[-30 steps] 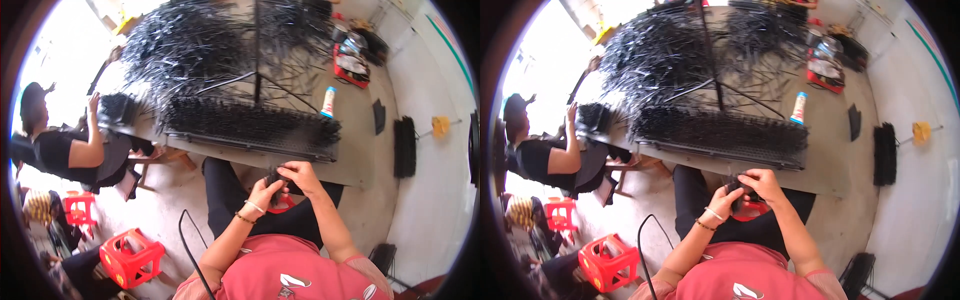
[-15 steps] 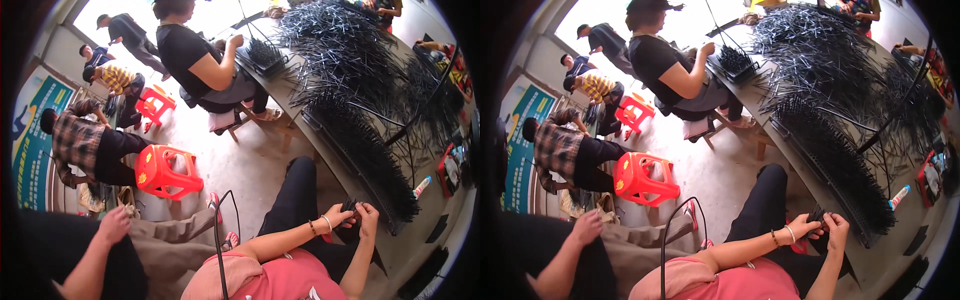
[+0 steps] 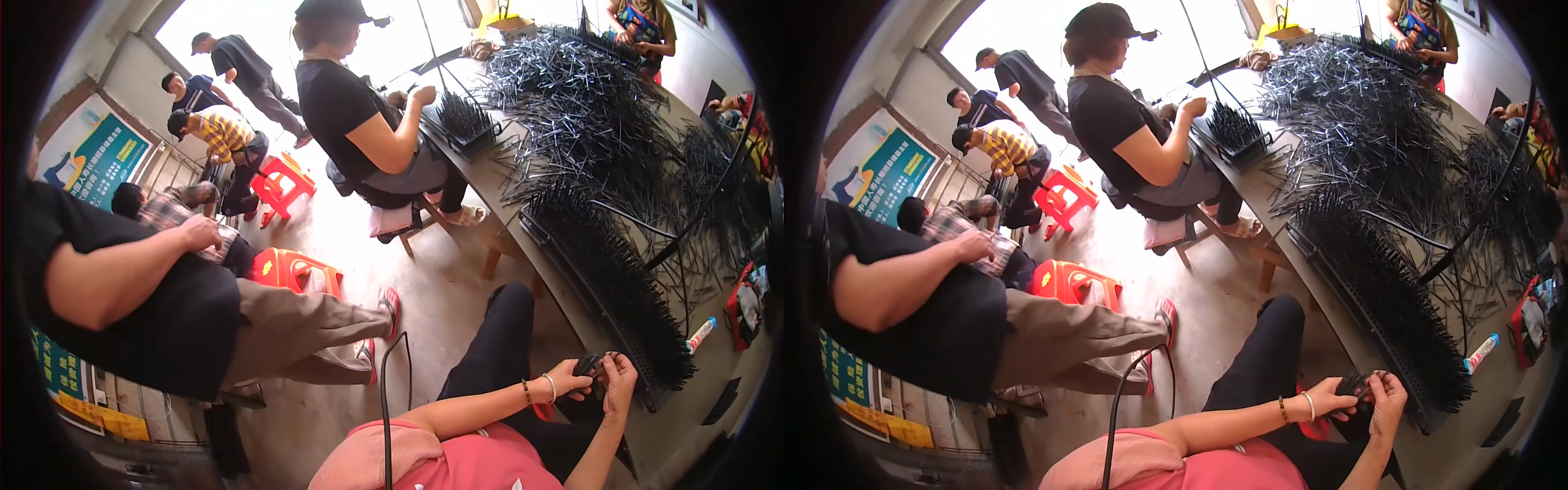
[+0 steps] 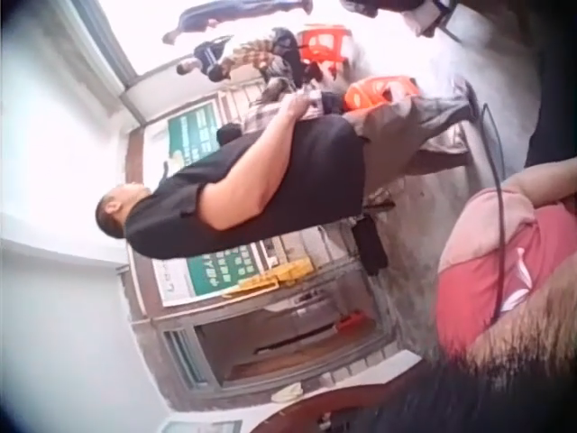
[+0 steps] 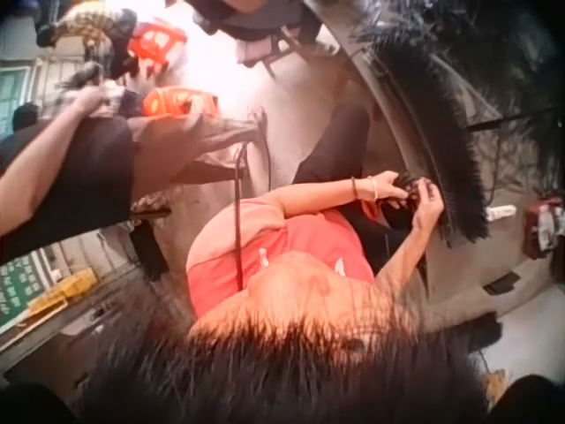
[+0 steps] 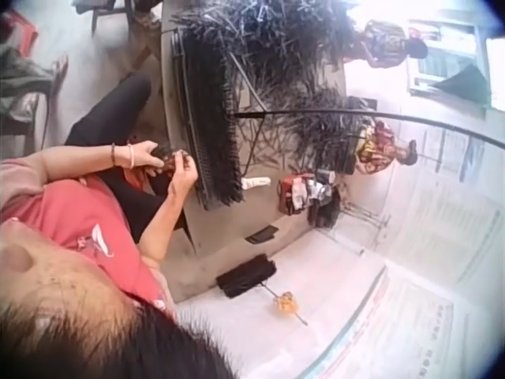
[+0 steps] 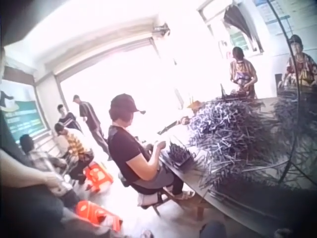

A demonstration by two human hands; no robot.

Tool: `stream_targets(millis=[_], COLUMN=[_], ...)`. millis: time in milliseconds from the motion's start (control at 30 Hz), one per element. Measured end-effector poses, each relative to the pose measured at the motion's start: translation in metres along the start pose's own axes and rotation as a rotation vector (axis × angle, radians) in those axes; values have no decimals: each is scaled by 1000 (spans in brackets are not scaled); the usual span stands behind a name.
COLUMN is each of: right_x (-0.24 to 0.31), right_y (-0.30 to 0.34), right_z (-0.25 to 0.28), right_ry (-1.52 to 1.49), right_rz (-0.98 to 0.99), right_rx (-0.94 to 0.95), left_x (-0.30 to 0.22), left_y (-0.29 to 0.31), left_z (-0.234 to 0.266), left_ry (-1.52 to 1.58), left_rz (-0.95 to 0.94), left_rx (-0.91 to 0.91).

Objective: Manually inserting bunches of black bristles into holes on a long base strip to assemble a brush.

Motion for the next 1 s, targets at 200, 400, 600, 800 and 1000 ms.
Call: stream_targets(millis=[200,400,600,800,1000], right_x=[19,88,115,116,128], right_y=[12,10,14,7,9], right_z=[19,39,69,52,36], right_ry=[32,-33,122,355,440], right_rz=[67,376,647,712,766], right_rx=[-56,-283,-514,-506,-474], left_x=[-13,3,18,18,16], left_y=[6,6,-1,2,2], left_z=[-27,11,-15,-16,-15], left_ry=[-106,117,81,56,60], left_rz=[19,106,197,197,204], left_rx=[106,-59,35,46,22])
Point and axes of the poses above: each hand's wrist, its own y-axis away from the middle knuckle, its own z-axis out of the back of the hand, x = y × z, the point moved 10 cm from there along -y, towards the middle knuckle, and after that the axes turned 2 degrees about x, right-handed, at the moved point
